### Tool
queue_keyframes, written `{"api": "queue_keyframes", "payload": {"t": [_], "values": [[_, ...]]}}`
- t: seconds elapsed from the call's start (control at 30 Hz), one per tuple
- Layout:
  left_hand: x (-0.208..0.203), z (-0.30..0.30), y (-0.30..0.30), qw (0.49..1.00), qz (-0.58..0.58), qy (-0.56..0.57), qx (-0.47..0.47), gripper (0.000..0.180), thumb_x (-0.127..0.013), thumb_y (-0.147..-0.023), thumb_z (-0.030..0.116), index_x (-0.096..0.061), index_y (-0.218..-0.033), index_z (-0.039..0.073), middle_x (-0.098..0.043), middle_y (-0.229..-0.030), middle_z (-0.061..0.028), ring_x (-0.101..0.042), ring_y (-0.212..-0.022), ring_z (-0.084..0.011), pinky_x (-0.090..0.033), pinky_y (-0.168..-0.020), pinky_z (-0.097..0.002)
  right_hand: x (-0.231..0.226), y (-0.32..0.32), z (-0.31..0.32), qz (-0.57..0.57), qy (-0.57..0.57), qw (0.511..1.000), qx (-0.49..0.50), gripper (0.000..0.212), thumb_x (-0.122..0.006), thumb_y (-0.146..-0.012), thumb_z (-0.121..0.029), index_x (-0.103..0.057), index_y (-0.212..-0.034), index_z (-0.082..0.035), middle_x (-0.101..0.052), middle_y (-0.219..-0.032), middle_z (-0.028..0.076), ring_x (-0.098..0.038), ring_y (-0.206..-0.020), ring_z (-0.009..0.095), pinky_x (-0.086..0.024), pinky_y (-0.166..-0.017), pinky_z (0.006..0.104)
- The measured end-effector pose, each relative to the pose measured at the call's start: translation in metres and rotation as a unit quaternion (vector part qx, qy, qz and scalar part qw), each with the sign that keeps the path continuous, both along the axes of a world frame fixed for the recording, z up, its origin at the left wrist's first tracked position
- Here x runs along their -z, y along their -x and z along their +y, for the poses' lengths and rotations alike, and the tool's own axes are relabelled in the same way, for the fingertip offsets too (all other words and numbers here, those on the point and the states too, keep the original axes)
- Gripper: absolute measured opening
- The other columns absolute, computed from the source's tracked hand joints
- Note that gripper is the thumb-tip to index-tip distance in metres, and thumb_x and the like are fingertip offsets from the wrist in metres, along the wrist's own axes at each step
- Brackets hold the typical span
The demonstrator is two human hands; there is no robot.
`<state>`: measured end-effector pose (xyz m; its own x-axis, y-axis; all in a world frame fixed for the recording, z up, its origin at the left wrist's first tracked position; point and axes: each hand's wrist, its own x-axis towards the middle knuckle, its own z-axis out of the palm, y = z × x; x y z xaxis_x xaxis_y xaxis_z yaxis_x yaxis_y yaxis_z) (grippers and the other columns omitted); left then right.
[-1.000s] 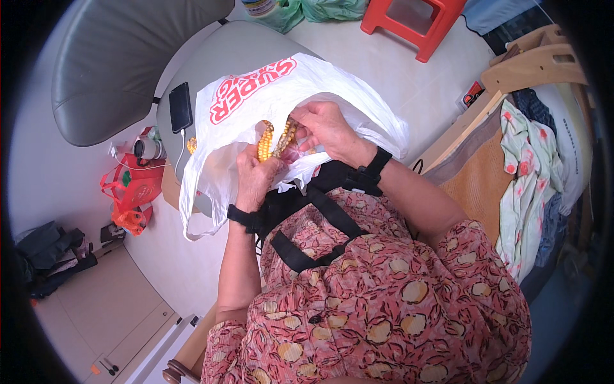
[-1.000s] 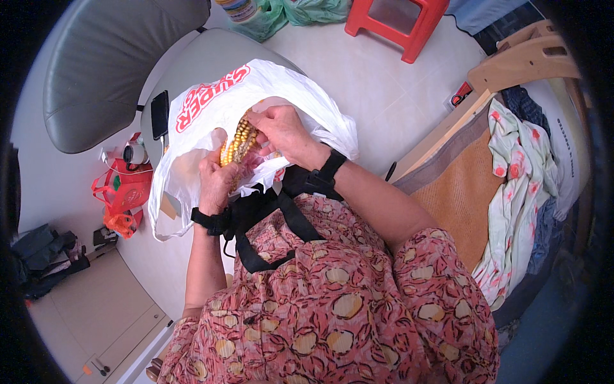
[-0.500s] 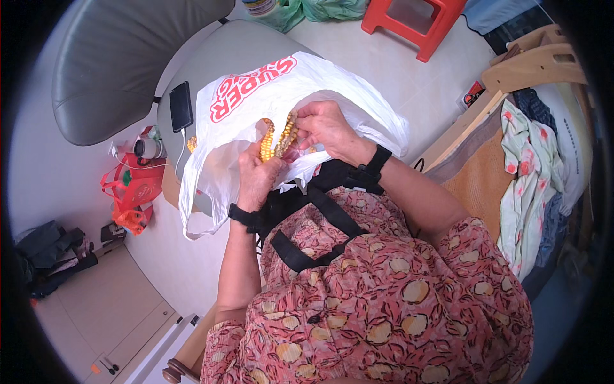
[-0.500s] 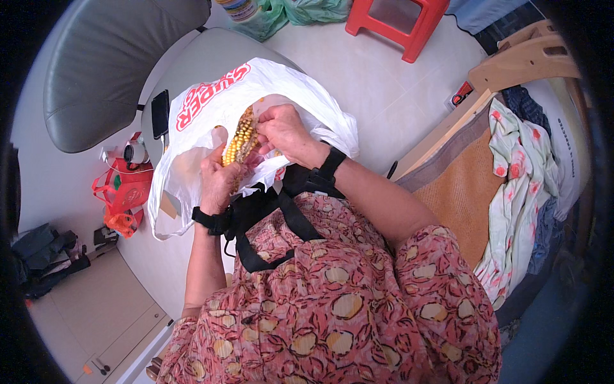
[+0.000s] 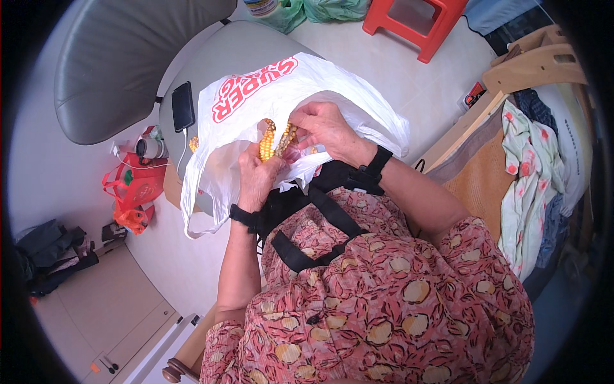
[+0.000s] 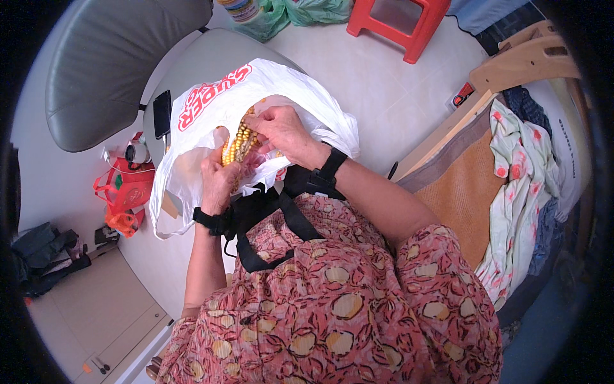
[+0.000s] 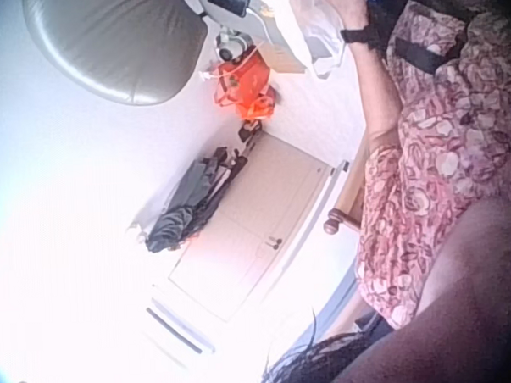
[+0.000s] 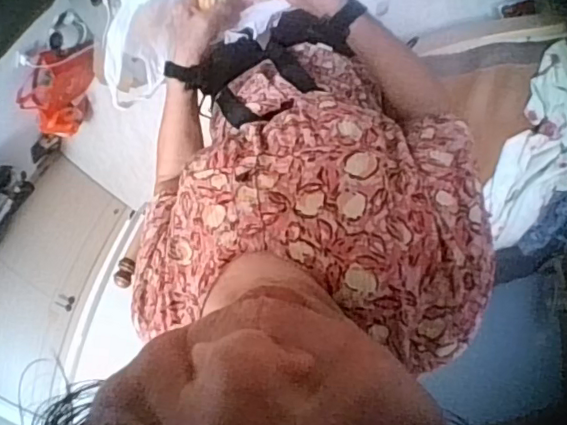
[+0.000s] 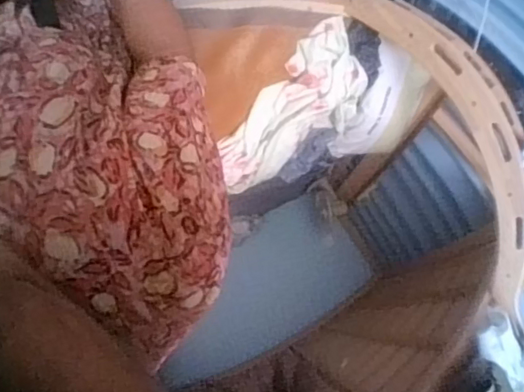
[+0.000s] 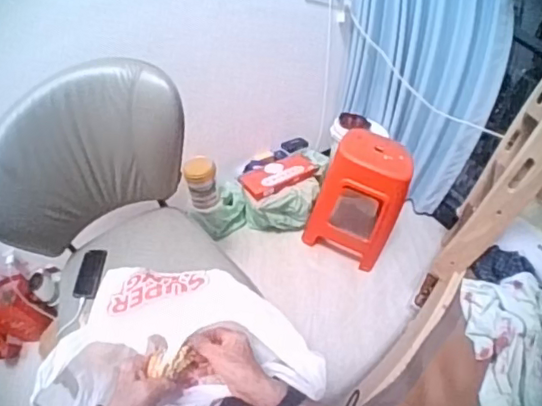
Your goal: Manually removing kernels from a cob of corn into a plastic bag.
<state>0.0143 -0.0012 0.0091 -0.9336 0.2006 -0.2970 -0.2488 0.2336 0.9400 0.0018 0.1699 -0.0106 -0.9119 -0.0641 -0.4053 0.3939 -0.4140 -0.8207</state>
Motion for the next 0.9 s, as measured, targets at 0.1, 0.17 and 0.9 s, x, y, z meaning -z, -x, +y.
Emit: {"api": "queue_keyframes", "payload": {"t": [0.1,0.17,0.9], "values": [[0.0,0.0,0.0,1.0,0.01,0.004,0.006,0.025,-0.055,-0.066,0.001,-0.057,-0.088,-0.009,-0.06,-0.071,-0.0057,-0.055,-0.058,-0.0107,-0.044,-0.052,-0.0238,-0.001,0.001,0.003,-0.011,0.001,0.999,-0.044,0.027,-0.063,-0.084,-0.017,-0.057,-0.097,0.006,-0.058,-0.087,0.011,-0.059,-0.074,0.015,-0.054,-0.056,0.0261],[-0.003,0.0,0.0,1.0,0.002,0.002,0.008,0.026,-0.055,-0.066,0.0,-0.057,-0.09,-0.009,-0.06,-0.071,-0.0061,-0.055,-0.059,-0.0111,-0.045,-0.053,-0.0241,0.002,0.003,0.003,-0.015,0.007,0.999,-0.039,0.028,-0.065,-0.083,-0.015,-0.056,-0.096,0.008,-0.058,-0.086,0.011,-0.06,-0.074,0.016,-0.055,-0.057,0.0269],[0.008,-0.004,0.001,0.997,-0.056,-0.049,0.009,0.035,-0.051,-0.069,-0.001,-0.056,-0.103,-0.01,-0.063,-0.086,-0.0114,-0.061,-0.068,-0.0149,-0.05,-0.061,-0.0238,0.005,-0.001,-0.002,-0.012,0.041,0.999,0.01,0.028,-0.05,-0.09,-0.016,-0.056,-0.1,0.008,-0.059,-0.088,0.009,-0.058,-0.068,0.012,-0.054,-0.054,0.0253]]}}
